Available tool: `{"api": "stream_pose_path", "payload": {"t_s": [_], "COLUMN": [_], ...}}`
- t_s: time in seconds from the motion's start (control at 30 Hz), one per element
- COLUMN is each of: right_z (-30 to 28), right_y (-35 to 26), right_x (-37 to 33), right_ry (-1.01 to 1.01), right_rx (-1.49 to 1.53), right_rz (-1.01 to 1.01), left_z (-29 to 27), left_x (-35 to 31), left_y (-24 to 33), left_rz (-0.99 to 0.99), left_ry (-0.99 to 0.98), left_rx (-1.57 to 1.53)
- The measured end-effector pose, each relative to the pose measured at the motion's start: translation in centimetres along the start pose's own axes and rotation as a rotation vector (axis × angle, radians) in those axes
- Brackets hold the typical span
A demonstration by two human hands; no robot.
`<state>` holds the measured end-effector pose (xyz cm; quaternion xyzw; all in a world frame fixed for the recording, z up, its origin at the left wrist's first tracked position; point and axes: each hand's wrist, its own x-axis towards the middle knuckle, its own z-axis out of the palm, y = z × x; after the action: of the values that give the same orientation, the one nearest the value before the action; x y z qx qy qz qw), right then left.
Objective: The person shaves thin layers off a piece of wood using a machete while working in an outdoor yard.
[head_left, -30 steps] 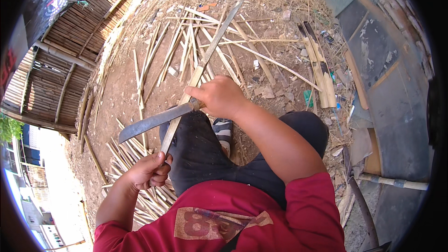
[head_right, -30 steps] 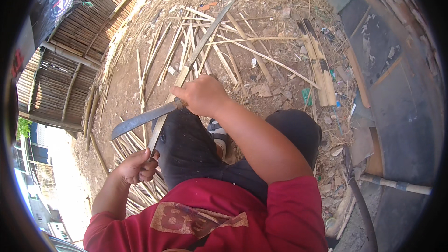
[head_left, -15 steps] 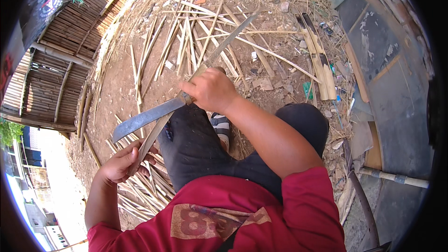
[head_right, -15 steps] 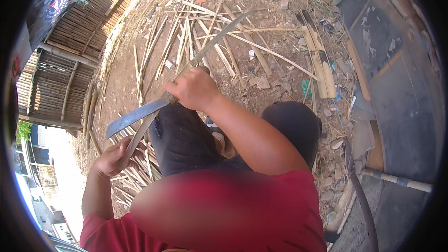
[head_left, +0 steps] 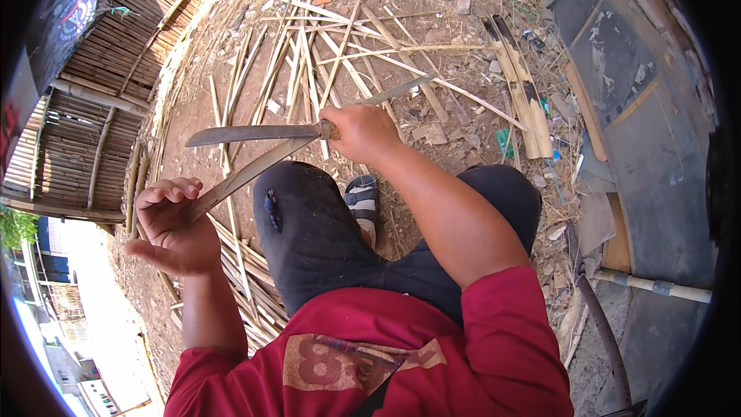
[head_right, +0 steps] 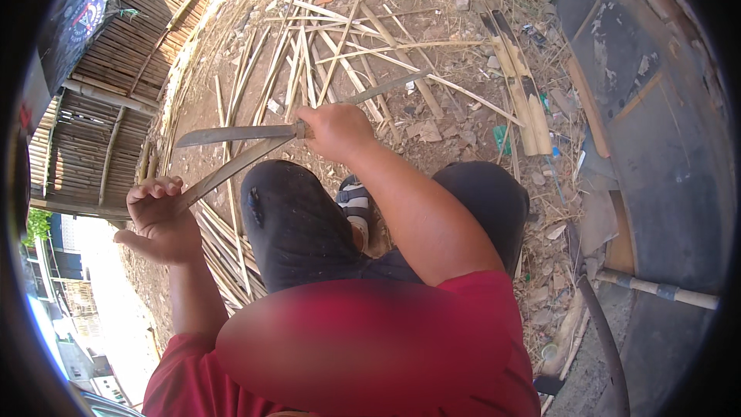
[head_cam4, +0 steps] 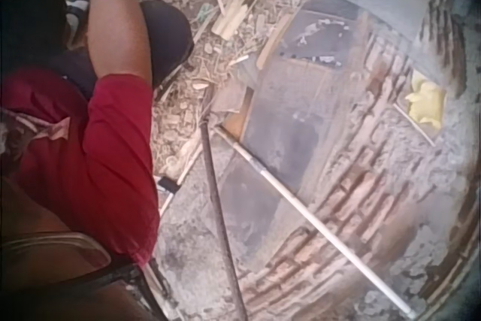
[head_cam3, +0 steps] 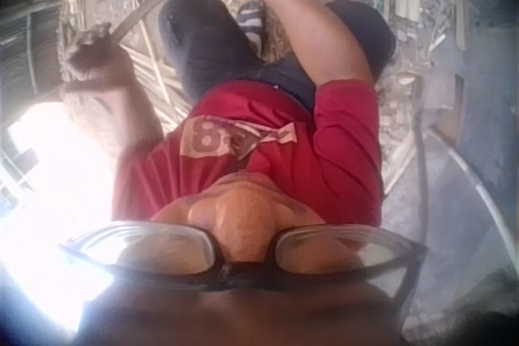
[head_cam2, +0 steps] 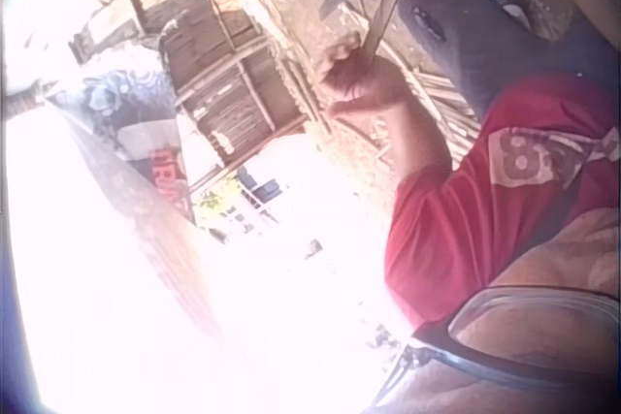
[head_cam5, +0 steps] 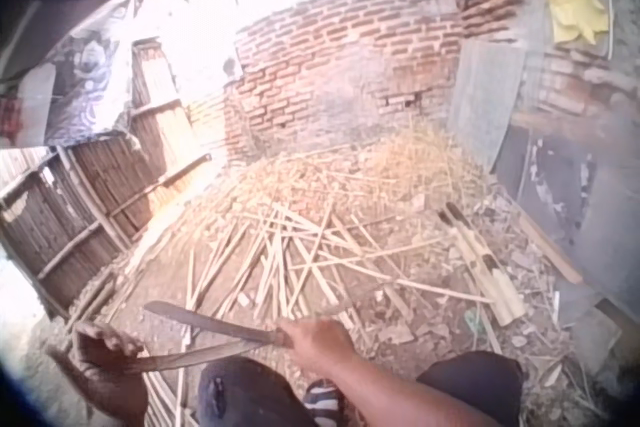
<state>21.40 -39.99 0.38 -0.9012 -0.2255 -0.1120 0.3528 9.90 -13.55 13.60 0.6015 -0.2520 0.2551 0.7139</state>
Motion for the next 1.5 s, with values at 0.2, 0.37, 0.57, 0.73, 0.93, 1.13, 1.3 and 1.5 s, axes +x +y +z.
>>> {"api": "stream_pose_path", "payload": {"t_s": [0.2,0.37,0.57,0.73,0.93,1.13,1.3,1.5], "right_z": [0.1,-4.3,-7.6,-9.2,-6.2,-2.7,-0.6,-0.1], "right_y": [0.7,0.8,3.2,2.0,-0.9,-1.8,-0.6,-0.2], "right_x": [0.3,0.3,-1.0,-1.4,-4.8,-6.1,-6.5,-6.5], "right_ry": [-0.052,-0.186,0.165,0.328,0.279,0.258,0.146,0.095], "right_rx": [0.100,0.055,0.131,0.360,0.471,0.665,0.605,0.389], "right_rz": [0.099,0.342,0.358,0.431,0.641,0.801,0.810,0.735], "left_z": [4.9,7.5,10.1,12.0,14.3,12.1,10.6,9.3], "left_x": [3.4,7.1,10.3,14.8,17.7,19.9,20.1,19.8], "left_y": [-1.9,-4.3,-5.5,-4.5,-6.6,-7.9,-8.9,-10.2], "left_rz": [0.110,0.011,0.014,0.093,0.087,-0.035,0.012,0.006], "left_ry": [0.129,0.200,0.331,0.415,0.297,0.090,0.093,-0.080], "left_rx": [-0.125,-0.116,-0.067,0.116,0.195,-0.096,0.055,-0.337]}}
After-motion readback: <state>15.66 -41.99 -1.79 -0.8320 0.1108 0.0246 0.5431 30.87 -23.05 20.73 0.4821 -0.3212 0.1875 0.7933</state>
